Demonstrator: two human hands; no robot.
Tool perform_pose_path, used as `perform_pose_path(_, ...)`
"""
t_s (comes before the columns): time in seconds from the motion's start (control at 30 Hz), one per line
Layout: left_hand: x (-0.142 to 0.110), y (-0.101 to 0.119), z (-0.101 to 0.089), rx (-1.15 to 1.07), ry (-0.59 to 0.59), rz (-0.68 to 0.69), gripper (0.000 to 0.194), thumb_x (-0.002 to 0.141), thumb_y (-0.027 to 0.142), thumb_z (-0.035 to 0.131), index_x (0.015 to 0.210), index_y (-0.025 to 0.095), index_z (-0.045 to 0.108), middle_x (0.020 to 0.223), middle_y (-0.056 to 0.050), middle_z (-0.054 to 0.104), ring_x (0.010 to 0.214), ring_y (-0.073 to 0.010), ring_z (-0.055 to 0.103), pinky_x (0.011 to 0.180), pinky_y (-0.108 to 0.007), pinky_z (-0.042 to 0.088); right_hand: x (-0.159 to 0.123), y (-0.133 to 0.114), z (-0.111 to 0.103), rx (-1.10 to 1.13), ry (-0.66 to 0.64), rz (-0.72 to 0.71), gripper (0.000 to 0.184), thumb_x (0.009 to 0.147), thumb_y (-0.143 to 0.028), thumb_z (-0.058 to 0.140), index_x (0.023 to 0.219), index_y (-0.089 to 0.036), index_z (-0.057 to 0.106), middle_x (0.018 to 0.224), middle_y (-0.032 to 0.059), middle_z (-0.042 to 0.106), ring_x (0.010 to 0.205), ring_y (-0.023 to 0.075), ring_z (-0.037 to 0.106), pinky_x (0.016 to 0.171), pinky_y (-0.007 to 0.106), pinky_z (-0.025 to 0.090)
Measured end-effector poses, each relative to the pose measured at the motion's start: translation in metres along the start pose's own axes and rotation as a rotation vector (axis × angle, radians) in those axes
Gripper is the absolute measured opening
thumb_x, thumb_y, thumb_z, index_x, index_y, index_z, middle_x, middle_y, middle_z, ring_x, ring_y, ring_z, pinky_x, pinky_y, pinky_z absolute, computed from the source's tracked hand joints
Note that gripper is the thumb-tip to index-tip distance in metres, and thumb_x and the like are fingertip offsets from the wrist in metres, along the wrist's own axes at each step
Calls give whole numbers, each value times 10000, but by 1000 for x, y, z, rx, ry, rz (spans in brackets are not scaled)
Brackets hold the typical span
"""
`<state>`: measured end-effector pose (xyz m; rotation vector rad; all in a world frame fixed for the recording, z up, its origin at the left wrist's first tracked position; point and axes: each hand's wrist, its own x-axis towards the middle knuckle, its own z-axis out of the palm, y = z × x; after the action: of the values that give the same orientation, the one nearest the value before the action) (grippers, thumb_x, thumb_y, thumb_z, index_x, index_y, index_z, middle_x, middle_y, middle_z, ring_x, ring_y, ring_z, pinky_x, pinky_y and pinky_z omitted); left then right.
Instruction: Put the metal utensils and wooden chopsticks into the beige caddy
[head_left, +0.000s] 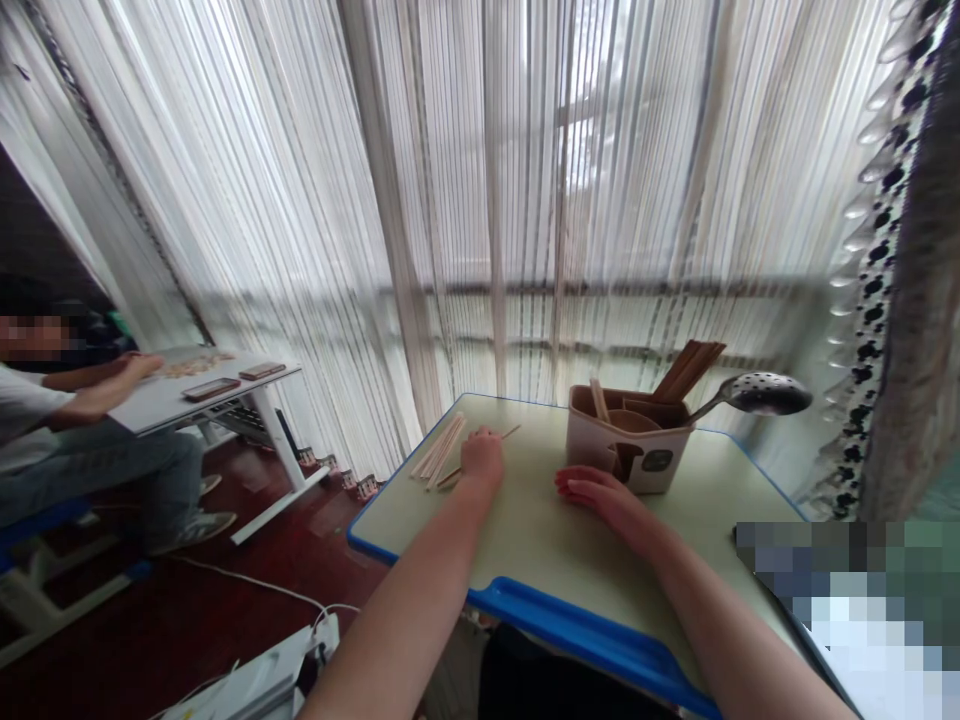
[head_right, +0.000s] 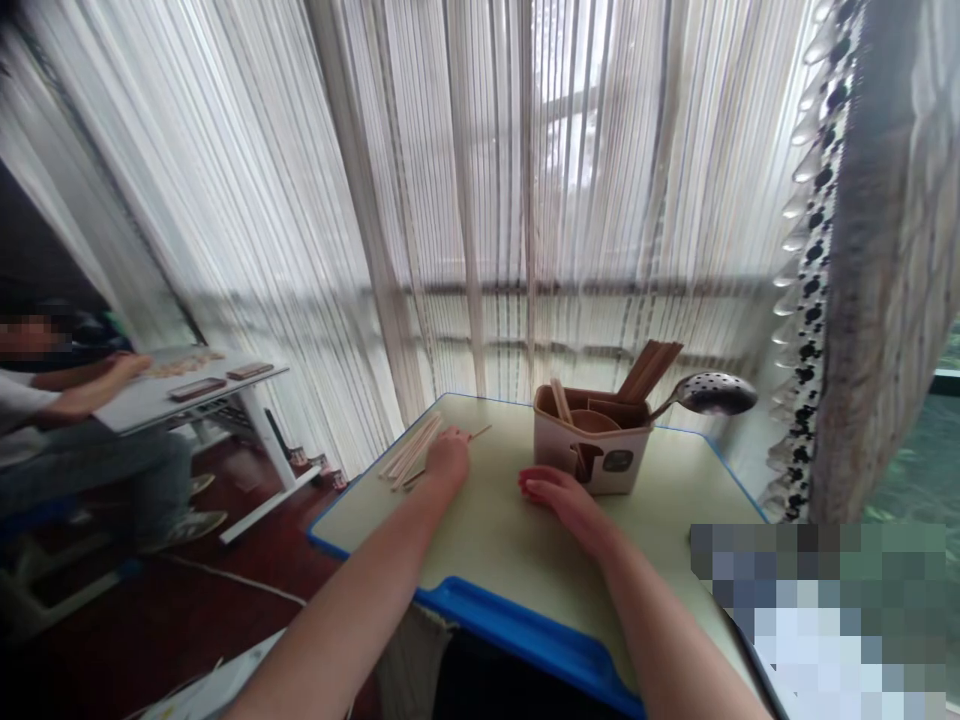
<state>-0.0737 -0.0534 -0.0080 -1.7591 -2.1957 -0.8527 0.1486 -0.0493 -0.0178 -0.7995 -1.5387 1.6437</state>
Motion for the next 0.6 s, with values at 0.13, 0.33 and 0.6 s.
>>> perform_pose_path(0.13,-1,10,-17,-199,279,48,282,848,122,352,1023,166,568,1006,-111,563,974,-214,513,876,-347,407,1,1,0,13,8,-2,252,689,-288,675,908,-164,690,956,88,680,872,186,626,849,325,477)
perform_pose_path(0.33,0,14,-23,-583,594,83,181,893,216,323,936,188,497,922,-86,547,882,-186,534,825,-328,434,2,3,-2,-8,-12,-16,265,700,-315,660,920,-169,688,941,80,677,875,186,620,858,327,467)
perform_pose_path(0.6,-1,16,-19,-671,502,63,213,902,279,346,989,174,510,911,-73,584,748,-144,571,746,-293,467,1,1,-1,3,0,1,261,685,-303,681,907,-167,689,947,83,680,881,190,622,858,334,467)
